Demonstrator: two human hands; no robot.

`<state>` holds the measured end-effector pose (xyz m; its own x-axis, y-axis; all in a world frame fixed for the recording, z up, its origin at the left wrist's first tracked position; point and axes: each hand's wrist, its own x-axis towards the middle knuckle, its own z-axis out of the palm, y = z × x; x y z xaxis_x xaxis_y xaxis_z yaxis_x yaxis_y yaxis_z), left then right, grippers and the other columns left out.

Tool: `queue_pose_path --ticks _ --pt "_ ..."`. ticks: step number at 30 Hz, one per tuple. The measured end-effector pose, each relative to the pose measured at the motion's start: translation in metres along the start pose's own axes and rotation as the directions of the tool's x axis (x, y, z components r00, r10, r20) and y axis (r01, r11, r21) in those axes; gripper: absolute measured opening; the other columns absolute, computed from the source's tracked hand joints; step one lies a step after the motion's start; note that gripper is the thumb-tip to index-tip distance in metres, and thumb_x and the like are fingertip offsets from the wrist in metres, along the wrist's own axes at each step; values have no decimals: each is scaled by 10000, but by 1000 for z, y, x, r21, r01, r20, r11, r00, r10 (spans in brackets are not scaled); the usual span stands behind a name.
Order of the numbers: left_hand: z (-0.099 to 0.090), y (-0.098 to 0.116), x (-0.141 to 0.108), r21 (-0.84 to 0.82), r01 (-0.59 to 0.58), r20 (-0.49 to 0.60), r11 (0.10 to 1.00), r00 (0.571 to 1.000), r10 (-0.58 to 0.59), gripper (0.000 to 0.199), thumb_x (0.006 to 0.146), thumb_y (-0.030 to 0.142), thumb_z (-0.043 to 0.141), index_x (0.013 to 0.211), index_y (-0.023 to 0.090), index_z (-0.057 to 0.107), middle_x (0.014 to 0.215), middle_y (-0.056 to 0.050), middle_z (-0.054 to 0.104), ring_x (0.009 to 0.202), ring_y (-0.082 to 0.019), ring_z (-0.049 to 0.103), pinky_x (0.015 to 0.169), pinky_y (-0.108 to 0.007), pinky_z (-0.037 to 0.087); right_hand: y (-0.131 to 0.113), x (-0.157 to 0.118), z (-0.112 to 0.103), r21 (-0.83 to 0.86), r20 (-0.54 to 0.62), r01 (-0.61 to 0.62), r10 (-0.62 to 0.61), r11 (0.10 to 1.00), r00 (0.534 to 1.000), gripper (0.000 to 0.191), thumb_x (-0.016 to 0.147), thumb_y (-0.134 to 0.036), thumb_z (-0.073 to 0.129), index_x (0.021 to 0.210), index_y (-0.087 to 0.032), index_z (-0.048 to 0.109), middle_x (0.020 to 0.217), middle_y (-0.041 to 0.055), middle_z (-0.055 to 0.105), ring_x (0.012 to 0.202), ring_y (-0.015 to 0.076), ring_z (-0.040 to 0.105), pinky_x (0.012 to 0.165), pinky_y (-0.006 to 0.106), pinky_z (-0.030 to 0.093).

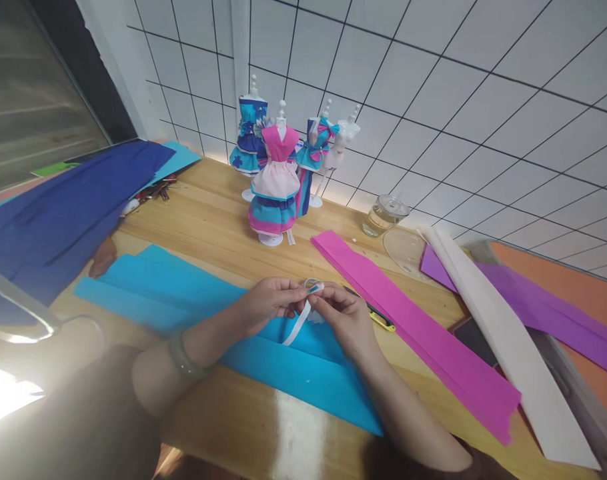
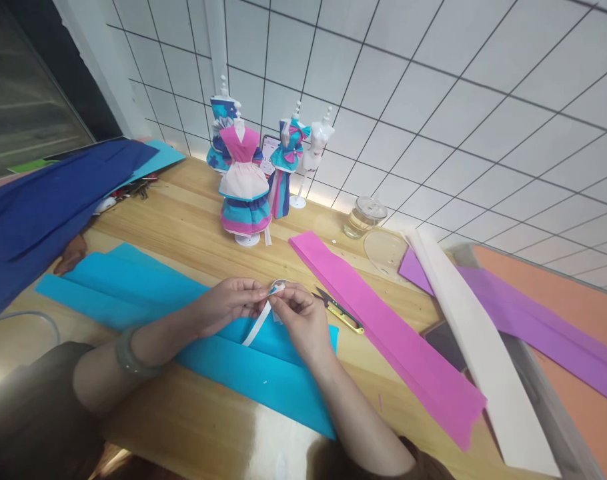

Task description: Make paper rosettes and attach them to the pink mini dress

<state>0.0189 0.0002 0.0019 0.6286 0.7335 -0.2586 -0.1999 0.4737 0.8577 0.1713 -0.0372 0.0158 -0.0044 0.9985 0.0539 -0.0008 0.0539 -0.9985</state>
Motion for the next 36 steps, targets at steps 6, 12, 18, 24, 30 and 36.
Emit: queue_pose_path --ticks 6,12,18,24,30,36 --pt "-5 3 0 10 71 26 997 997 -71 258 681 376 613 681 120 575 644 -16 538 616 -97 483 580 -234 345 2 0 0 -1 10 26 -26 1000 1000 69 672 -231 651 733 -213 675 857 28 597 813 164 554 689 272 447" --pt "-2 8 -4 -102 120 134 987 985 -106 218 709 331 592 652 127 543 617 2 489 585 -83 453 573 -228 358 -2 -1 0 -6 31 40 -40 999 999 67 687 -246 642 742 -213 661 850 27 589 789 161 554 677 274 448" --pt "1 11 -7 -207 221 196 953 964 -180 193 741 310 552 664 133 540 581 19 430 538 -69 411 530 -206 346 -6 -3 0 70 87 -34 28 997 996 91 681 -264 653 755 -212 646 832 23 624 769 164 582 713 297 458" --pt "1 11 -6 -222 262 242 939 948 -207 177 747 307 533 680 144 516 557 31 398 488 -62 368 477 -197 302 -4 -2 -1 179 145 -149 124 972 982 237 652 -267 683 881 -231 632 773 2 671 710 158 619 704 295 467" --pt "2 12 -7 -164 296 266 941 932 -247 224 754 334 514 646 140 487 537 34 383 469 -60 347 465 -199 277 -5 -3 -2 180 193 -135 100 974 976 149 679 -253 663 823 -216 661 787 6 675 697 144 616 708 275 460" --pt "3 15 -7 -12 181 174 983 969 -176 284 735 413 528 684 133 519 531 25 419 475 -68 381 456 -202 283 -7 -2 0 180 176 -168 136 969 975 159 657 -314 675 772 -204 663 689 0 666 620 133 594 635 257 448"
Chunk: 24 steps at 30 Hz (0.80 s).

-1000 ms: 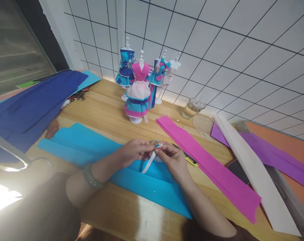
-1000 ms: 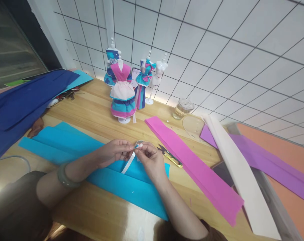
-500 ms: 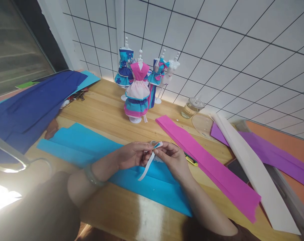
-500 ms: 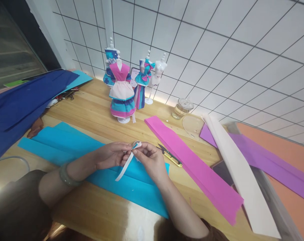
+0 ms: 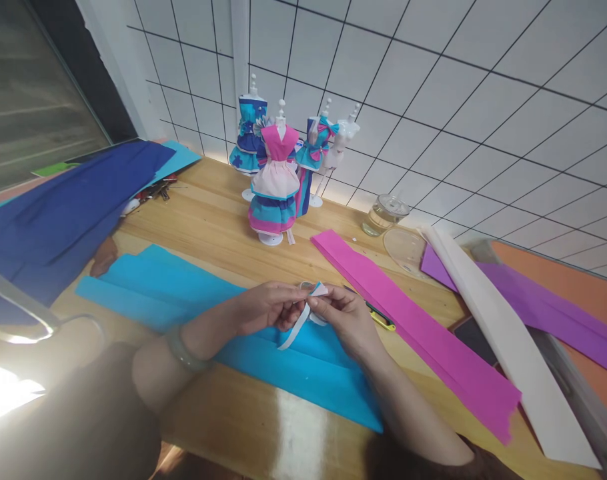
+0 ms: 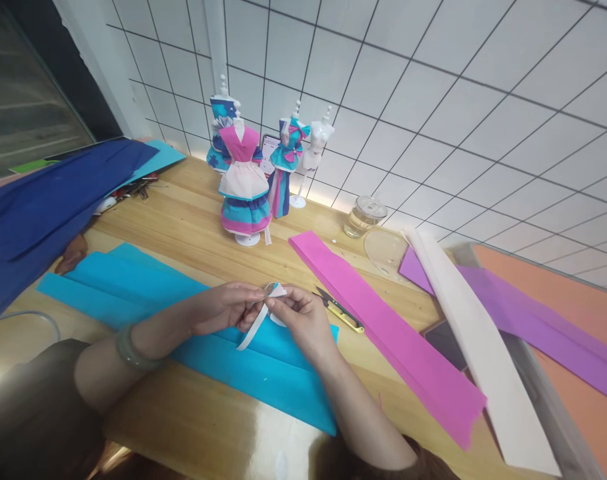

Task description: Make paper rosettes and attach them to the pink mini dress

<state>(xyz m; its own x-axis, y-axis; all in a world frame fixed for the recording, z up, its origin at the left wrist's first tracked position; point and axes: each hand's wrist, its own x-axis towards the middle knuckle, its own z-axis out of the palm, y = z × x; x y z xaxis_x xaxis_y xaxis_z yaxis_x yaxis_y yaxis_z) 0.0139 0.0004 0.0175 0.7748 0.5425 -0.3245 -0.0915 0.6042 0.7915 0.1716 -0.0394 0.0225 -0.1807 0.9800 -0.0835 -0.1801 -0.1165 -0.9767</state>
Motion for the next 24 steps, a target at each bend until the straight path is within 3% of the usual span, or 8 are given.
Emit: queue_pose_path --ticks 3,5,7,12,16,24 --pt "-1 0 2 192 -109 -117 975 984 134 316 728 449 521 761 135 543 560 12 481 475 -71 413 451 -199 301 0 2 0 15 -63 -18 19 1000 998 173 631 -321 693 746 -194 665 638 -5 652 577 124 570 578 240 429" --pt "-1 -1 2 346 -232 -198 909 929 313 295 702 413 565 823 144 548 652 -7 545 538 -85 472 496 -205 354 1 3 -1 29 -118 -40 43 999 992 191 610 -320 708 742 -189 667 608 -10 641 537 113 547 527 224 407" --pt "2 -1 0 500 -326 -209 802 854 477 285 696 350 585 898 152 553 763 -29 581 647 -111 523 573 -220 402 2 3 -1 43 -156 -56 62 997 986 208 593 -322 717 742 -185 670 589 -13 633 514 107 531 500 217 390" --pt "10 -1 -5 813 -345 -77 469 735 674 214 732 221 522 927 182 598 855 -38 616 761 -139 544 682 -244 424 5 3 -1 74 -169 -58 70 996 983 183 581 -308 726 699 -181 668 577 -16 633 507 101 524 503 215 379" --pt "8 -2 -3 896 -370 58 246 646 761 200 734 160 495 903 178 601 837 -44 626 803 -149 548 744 -267 414 6 3 0 81 -174 -57 71 995 982 167 586 -288 725 695 -176 666 583 -16 638 495 88 512 493 205 366" --pt "0 -10 2 962 -267 208 -61 563 800 182 770 186 457 899 176 586 825 -69 626 809 -178 529 743 -328 383 8 2 2 42 -211 -59 67 997 975 166 590 -304 715 689 -181 665 565 -22 624 469 81 488 472 205 356"
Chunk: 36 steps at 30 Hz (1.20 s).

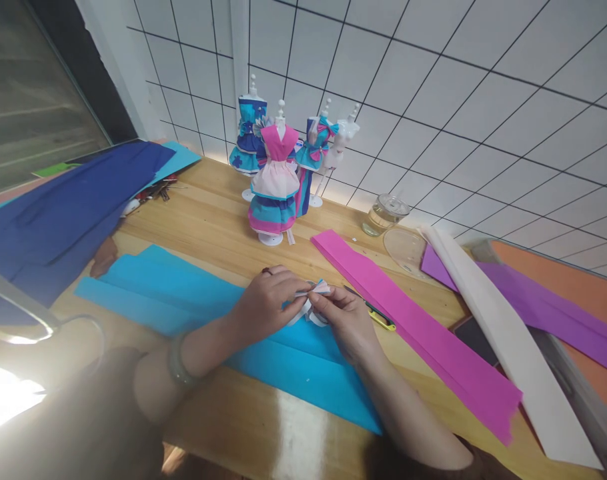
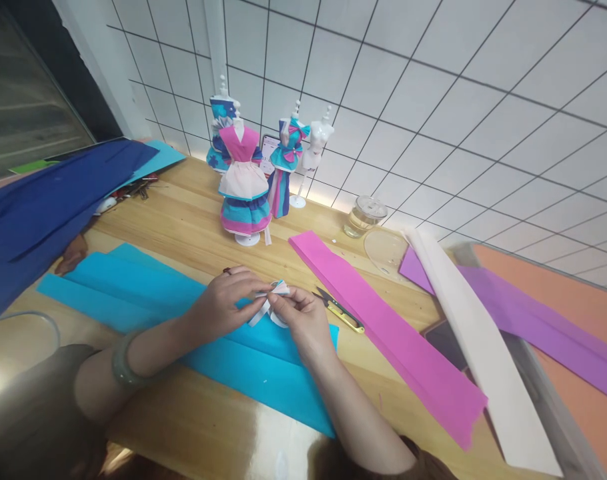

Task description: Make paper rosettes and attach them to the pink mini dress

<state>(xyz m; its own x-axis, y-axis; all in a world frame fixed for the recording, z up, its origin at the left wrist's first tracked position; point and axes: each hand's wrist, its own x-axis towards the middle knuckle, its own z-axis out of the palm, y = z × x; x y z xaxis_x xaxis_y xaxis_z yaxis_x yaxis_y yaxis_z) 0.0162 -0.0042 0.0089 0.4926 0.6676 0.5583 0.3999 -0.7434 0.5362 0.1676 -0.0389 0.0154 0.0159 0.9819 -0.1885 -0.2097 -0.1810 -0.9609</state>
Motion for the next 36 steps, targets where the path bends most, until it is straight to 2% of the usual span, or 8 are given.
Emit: queue_pose_path --ticks 5,12,15,21,25,30,33,36 --pt "2 0 -3 135 -21 26 991 1000 18 186 797 196 414 803 171 598 733 -69 612 762 -181 513 735 -333 353 2 -1 0 -18 -7 7 -7 1000 1000 164 598 -301 712 705 -185 669 620 -12 646 505 93 518 495 211 383" --pt "3 -1 -5 179 4 22 984 1000 -8 206 802 197 398 797 178 603 705 -67 593 738 -178 503 728 -327 336 1 -2 -1 -1 47 21 -21 1000 999 148 619 -263 704 748 -196 679 701 -7 679 595 114 579 573 221 432" --pt "3 -1 -5 205 18 12 979 1000 -21 202 802 198 396 773 177 595 695 -63 585 725 -175 493 715 -322 331 1 -1 -1 -6 62 13 -13 1000 998 213 606 -256 713 810 -205 674 724 -5 685 643 134 601 616 240 448" --pt "3 -2 -4 293 -3 -13 956 1000 7 187 795 197 411 717 168 578 653 -51 558 710 -172 477 705 -320 327 0 1 -1 58 -39 -27 29 998 999 429 542 -243 748 949 -197 621 745 8 692 670 163 625 651 280 463" --pt "4 -3 -4 300 0 -42 954 999 14 176 789 187 424 705 166 577 638 -40 551 699 -163 485 689 -308 338 0 0 -1 62 -60 -18 21 998 998 449 563 -244 738 982 -185 588 761 21 694 685 157 628 643 264 462" --pt "4 2 -2 144 82 -76 986 995 -72 157 780 184 453 691 164 582 634 -26 574 677 -144 511 662 -282 364 2 -1 0 32 -53 14 -12 999 999 440 598 -240 715 1008 -184 566 765 21 686 695 161 633 635 263 467" --pt "2 6 0 -42 193 -105 980 975 -196 128 768 183 479 701 162 586 679 -26 601 689 -131 537 655 -254 389 2 0 0 40 -62 47 -44 998 997 455 598 -220 712 1026 -196 558 887 46 676 879 194 608 736 293 463" --pt "-1 7 3 -224 302 -140 927 931 -337 104 753 203 508 702 157 585 715 -28 614 698 -129 555 646 -232 418 1 0 -1 31 -87 56 -54 998 995 454 593 -225 712 1022 -206 564 1009 62 640 1001 207 552 789 307 451"
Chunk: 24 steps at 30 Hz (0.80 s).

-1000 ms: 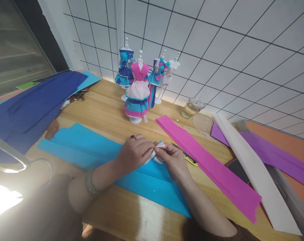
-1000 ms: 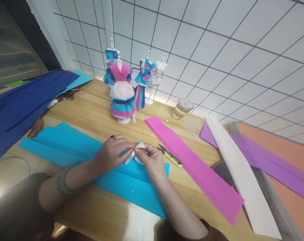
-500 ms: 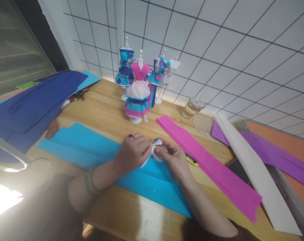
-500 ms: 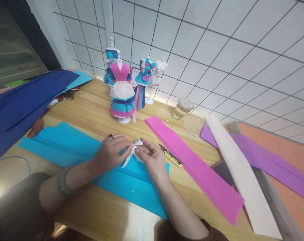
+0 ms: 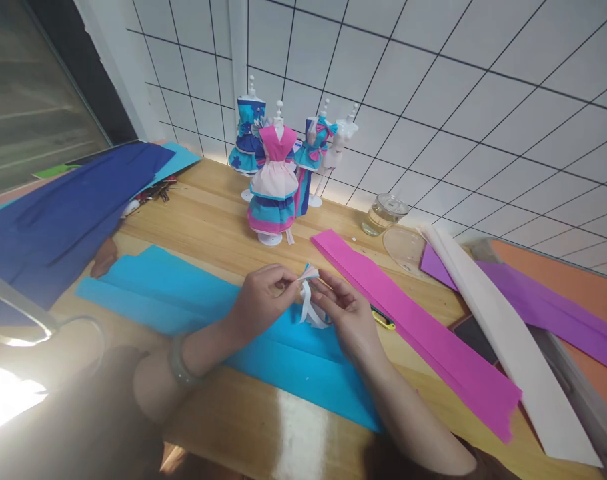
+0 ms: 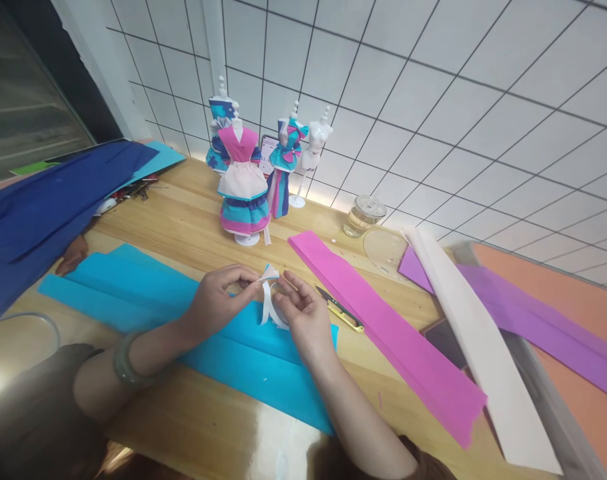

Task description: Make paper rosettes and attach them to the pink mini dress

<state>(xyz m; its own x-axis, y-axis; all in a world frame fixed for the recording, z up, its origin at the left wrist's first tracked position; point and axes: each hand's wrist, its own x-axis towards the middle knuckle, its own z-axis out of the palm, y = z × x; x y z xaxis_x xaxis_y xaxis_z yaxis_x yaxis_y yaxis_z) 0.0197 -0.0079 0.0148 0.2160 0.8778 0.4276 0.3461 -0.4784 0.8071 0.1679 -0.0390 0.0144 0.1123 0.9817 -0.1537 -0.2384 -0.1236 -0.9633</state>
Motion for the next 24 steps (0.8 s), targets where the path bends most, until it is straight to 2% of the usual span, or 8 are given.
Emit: queue_pose_path --ticks 2,4,7,10,13,19,22,24 --pt "-1 0 1 -128 97 -8 987 995 -99 101 744 230 525 710 153 581 714 -24 620 690 -130 569 631 -222 437 -2 -1 0 -41 -18 27 -27 999 999 404 614 -255 698 995 -202 577 995 62 639 946 198 573 752 297 462" --pt "-1 -1 2 -248 184 31 951 983 -182 112 738 252 536 728 148 577 718 -24 627 689 -135 587 626 -219 455 -4 -3 1 -119 -23 70 -73 990 997 312 649 -299 671 932 -191 594 891 49 650 781 168 602 643 269 470" --pt "0 1 2 -341 247 90 907 969 -230 122 727 258 549 747 141 578 737 -30 637 718 -149 603 651 -226 470 -7 -9 4 -276 37 147 -142 950 989 216 693 -346 629 829 -180 611 750 22 614 592 118 534 517 233 417" --pt "-1 4 1 -357 257 108 898 966 -234 122 712 258 567 732 139 585 743 -33 640 731 -156 604 662 -231 470 -7 -12 6 -408 114 236 -207 882 972 179 719 -349 605 745 -173 615 715 17 570 596 115 485 527 236 385" --pt "-2 5 2 -402 300 131 865 954 -270 125 695 263 585 721 141 589 722 -26 638 714 -153 597 646 -235 469 -6 -13 6 -450 143 256 -214 856 966 186 741 -347 579 690 -168 594 685 13 545 596 119 472 532 241 372" --pt "-5 -3 9 -582 473 272 661 880 -390 144 675 274 611 687 134 583 661 -19 625 661 -138 579 646 -266 464 -7 -12 5 -500 176 250 -185 829 967 202 739 -351 572 652 -168 569 641 3 529 581 123 470 527 241 362" --pt "-5 -8 10 -648 535 358 543 843 -402 145 670 263 620 687 123 587 683 -33 619 662 -126 562 649 -264 445 -8 -11 5 -530 174 242 -175 813 969 196 725 -353 588 662 -168 568 612 -4 518 558 119 457 516 241 359" --pt "-5 -9 11 -663 562 408 495 825 -392 147 669 259 622 693 116 594 681 -39 612 652 -119 550 636 -258 434 -10 -11 5 -518 144 237 -189 822 971 186 709 -352 607 738 -171 579 625 -6 519 564 120 458 518 241 364"
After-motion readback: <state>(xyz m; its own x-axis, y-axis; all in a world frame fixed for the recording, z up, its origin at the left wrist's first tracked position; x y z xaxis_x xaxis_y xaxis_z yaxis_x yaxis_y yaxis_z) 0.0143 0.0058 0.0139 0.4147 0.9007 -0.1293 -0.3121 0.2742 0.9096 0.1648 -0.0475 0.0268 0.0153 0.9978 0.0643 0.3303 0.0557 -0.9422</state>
